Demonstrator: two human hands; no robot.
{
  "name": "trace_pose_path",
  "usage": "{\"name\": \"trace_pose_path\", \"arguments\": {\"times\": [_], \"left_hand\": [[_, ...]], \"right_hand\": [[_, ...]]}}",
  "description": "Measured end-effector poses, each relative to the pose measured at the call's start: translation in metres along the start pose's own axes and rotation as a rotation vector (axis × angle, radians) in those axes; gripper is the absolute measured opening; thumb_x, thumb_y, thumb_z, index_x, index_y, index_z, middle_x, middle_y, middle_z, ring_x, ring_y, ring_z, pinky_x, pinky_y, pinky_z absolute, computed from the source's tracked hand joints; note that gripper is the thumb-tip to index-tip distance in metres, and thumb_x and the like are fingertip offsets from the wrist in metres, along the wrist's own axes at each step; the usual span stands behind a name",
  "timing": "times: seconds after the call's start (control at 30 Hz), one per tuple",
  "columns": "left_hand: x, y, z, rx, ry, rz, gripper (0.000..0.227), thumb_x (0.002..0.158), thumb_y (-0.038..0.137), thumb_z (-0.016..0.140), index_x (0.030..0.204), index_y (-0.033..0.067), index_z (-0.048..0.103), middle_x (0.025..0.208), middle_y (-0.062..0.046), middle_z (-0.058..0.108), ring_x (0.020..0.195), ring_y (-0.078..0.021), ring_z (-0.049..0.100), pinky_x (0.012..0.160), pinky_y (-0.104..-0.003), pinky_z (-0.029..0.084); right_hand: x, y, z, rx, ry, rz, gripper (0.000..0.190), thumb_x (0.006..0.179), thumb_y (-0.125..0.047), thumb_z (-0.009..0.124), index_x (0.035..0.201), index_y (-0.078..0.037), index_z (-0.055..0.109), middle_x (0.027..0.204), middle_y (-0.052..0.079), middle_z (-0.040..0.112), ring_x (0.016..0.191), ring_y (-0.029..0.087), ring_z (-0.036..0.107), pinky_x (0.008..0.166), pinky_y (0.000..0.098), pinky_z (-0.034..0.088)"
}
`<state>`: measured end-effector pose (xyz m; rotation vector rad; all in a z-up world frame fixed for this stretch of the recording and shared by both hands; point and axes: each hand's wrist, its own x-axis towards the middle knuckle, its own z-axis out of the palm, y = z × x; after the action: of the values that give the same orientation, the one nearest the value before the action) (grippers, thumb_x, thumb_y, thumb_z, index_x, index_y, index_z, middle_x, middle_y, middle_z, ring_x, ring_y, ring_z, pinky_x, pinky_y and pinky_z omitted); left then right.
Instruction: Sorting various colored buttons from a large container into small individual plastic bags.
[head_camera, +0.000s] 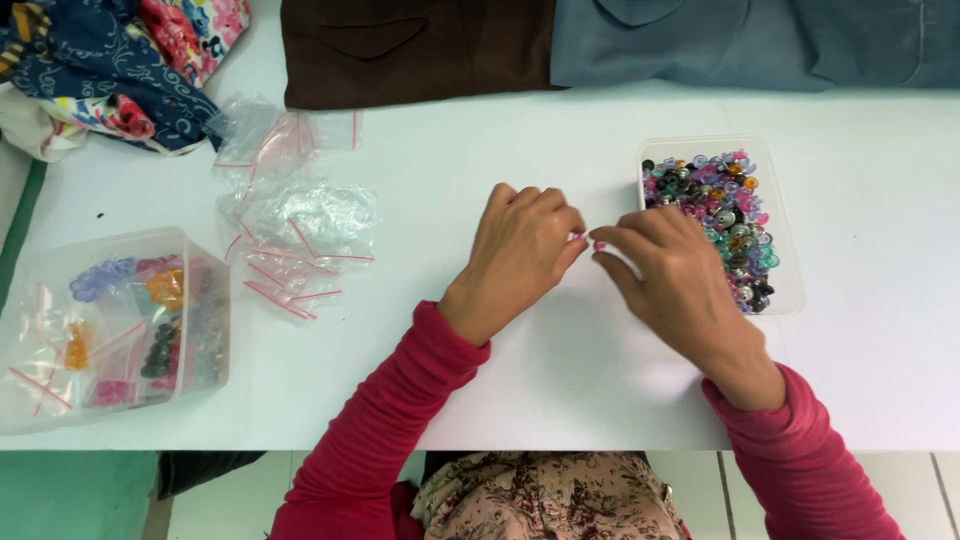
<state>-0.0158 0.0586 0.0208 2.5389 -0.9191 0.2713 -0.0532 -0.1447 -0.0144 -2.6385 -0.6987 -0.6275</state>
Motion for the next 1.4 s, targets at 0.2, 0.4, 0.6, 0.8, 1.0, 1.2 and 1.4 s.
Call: {"name": "trace_pose_path", "arguments": {"times": [0.2,0.4,0.6,0.8,1.0,1.2,1.4], "left_hand": [[-0.055,-0.042,0.002,0.079,-0.167,-0.201,0.013,0.090,0.019,0.077,0.096,0.0079,0.079,0.079,-0.009,0.071,0.075,-0.0238,0.069,0.080,-0.041,0.043],[-0.059,-0.042,-0.011,0.106,-0.124,-0.225,0.023,0.091,0.021,0.078,0.109,0.0069,0.078,0.086,-0.012,0.073,0.082,-0.0247,0.071,0.082,-0.042,0.044],[-0.016,-0.011,-0.007,0.012,-0.045,-0.119,0.018,0.090,0.017,0.076,0.106,0.0085,0.078,0.087,-0.010,0.071,0.086,-0.0270,0.069,0.083,-0.042,0.043],[0.058,0.023,0.072,0.120,0.113,0.104,0.018,0.091,0.012,0.063,0.085,0.0238,0.076,0.086,0.002,0.065,0.085,-0.0247,0.060,0.077,-0.042,0.041],[0.096,0.040,0.122,0.116,0.131,0.147,0.010,0.073,0.001,0.083,0.075,0.0040,0.074,0.081,-0.011,0.062,0.073,-0.0248,0.057,0.068,-0.038,0.037],[0.096,0.044,0.120,0.146,0.162,0.152,0.013,0.073,-0.001,0.082,0.072,0.0031,0.070,0.081,-0.013,0.059,0.074,-0.0253,0.055,0.067,-0.038,0.036],[0.094,0.047,0.115,0.189,0.179,0.167,0.013,0.073,0.001,0.082,0.076,0.0037,0.069,0.083,-0.011,0.058,0.076,-0.0245,0.055,0.069,-0.038,0.037]], "right_hand": [[0.009,-0.048,0.042,-0.089,-0.187,-0.119,0.014,0.088,-0.018,0.079,0.102,-0.015,0.080,0.086,0.002,0.069,0.085,0.019,0.062,0.071,0.0308,0.047],[0.015,-0.060,0.036,0.014,-0.133,-0.099,0.017,0.090,-0.015,0.077,0.106,-0.009,0.078,0.086,0.007,0.068,0.083,0.023,0.062,0.072,0.0335,0.048],[0.015,-0.022,-0.004,-0.003,0.031,-0.050,0.017,0.091,-0.017,0.078,0.106,-0.010,0.078,0.093,0.006,0.069,0.088,0.025,0.064,0.074,0.0365,0.051],[0.000,0.052,-0.045,-0.084,-0.059,0.217,0.013,0.095,-0.011,0.076,0.107,-0.012,0.081,0.098,0.010,0.070,0.086,0.036,0.061,0.076,0.0461,0.050],[-0.018,0.092,-0.018,-0.381,-0.254,0.361,0.017,0.089,-0.023,0.082,0.106,-0.022,0.082,0.096,0.002,0.070,0.093,0.020,0.066,0.077,0.0340,0.051],[-0.024,0.105,-0.003,-0.422,-0.244,0.348,0.016,0.089,-0.024,0.080,0.105,-0.024,0.081,0.097,0.001,0.067,0.095,0.019,0.062,0.077,0.0333,0.047],[-0.028,0.107,-0.001,-0.426,-0.229,0.325,0.016,0.089,-0.027,0.079,0.105,-0.023,0.080,0.095,0.001,0.067,0.093,0.019,0.062,0.077,0.0335,0.046]]}}
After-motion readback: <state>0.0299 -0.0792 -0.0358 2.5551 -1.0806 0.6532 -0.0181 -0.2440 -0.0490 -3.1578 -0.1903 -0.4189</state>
